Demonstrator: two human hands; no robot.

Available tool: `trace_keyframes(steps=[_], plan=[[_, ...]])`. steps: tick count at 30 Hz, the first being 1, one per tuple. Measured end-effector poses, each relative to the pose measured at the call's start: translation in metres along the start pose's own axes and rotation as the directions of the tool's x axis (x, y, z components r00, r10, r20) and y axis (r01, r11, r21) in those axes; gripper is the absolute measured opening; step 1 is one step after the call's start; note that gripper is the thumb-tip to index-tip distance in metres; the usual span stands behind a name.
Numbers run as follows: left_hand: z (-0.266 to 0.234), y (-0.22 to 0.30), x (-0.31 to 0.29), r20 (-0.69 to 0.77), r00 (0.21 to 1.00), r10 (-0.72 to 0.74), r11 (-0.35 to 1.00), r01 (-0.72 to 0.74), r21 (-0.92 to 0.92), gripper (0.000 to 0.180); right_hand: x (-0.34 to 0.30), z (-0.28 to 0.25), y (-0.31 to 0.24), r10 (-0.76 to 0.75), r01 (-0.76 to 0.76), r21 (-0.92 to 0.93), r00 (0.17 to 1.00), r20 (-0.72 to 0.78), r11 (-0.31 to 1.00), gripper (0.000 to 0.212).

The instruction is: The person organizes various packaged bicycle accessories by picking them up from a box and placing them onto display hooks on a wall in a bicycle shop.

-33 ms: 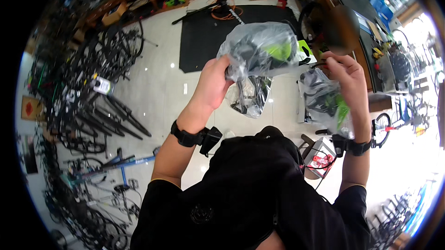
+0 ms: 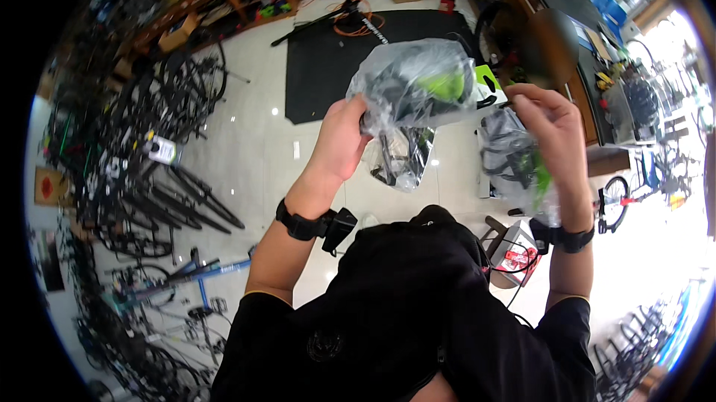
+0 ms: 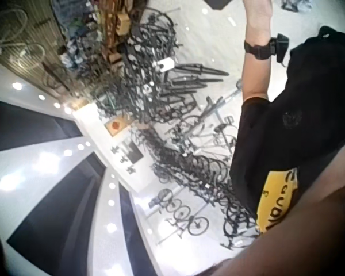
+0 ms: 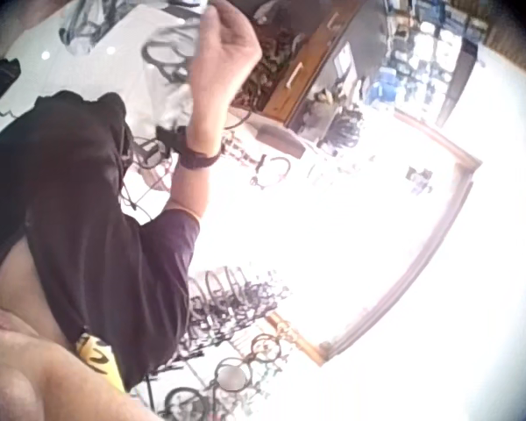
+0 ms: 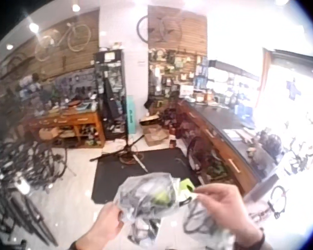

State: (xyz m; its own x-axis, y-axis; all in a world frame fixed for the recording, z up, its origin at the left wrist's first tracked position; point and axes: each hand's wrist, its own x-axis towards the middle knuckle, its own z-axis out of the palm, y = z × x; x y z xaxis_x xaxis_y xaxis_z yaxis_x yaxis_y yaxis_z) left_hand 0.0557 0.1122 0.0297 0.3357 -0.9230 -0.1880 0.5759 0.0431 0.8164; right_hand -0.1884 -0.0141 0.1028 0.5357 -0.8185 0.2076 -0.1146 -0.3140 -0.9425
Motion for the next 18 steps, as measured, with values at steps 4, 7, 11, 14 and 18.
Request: trace_keyframes(steps=[4,7,11,14,18], plan=[[0.002,-0.011,0.055,0.104,0.994,0.04,0.999,-0.039,-0.012,0.027,0.033,0.014,0.002,-0.066,0.069,-0.248,0.998,0.018,0.966,0.02],[0.02,-0.021,0.101,0.059,0.994,0.092,0.995,-0.093,0.025,0.026,0.068,0.007,0.026,-0.145,0.135,-0.176,0.988,-0.045,0.975,0.02],[0.048,-0.029,0.155,0.024,0.98,0.197,0.976,-0.199,0.084,0.026,0.111,-0.019,0.047,-0.218,0.182,-0.319,0.973,-0.08,0.93,0.023],[0.065,-0.033,0.183,0.004,0.969,0.247,0.948,-0.242,0.205,0.026,0.138,-0.033,0.062,-0.301,0.249,-0.354,0.948,-0.102,0.902,0.022],[0.079,-0.041,0.222,-0.015,0.966,0.259,0.941,-0.249,0.231,0.026,0.175,-0.055,0.082,-0.381,0.305,-0.391,0.916,-0.13,0.868,0.013]])
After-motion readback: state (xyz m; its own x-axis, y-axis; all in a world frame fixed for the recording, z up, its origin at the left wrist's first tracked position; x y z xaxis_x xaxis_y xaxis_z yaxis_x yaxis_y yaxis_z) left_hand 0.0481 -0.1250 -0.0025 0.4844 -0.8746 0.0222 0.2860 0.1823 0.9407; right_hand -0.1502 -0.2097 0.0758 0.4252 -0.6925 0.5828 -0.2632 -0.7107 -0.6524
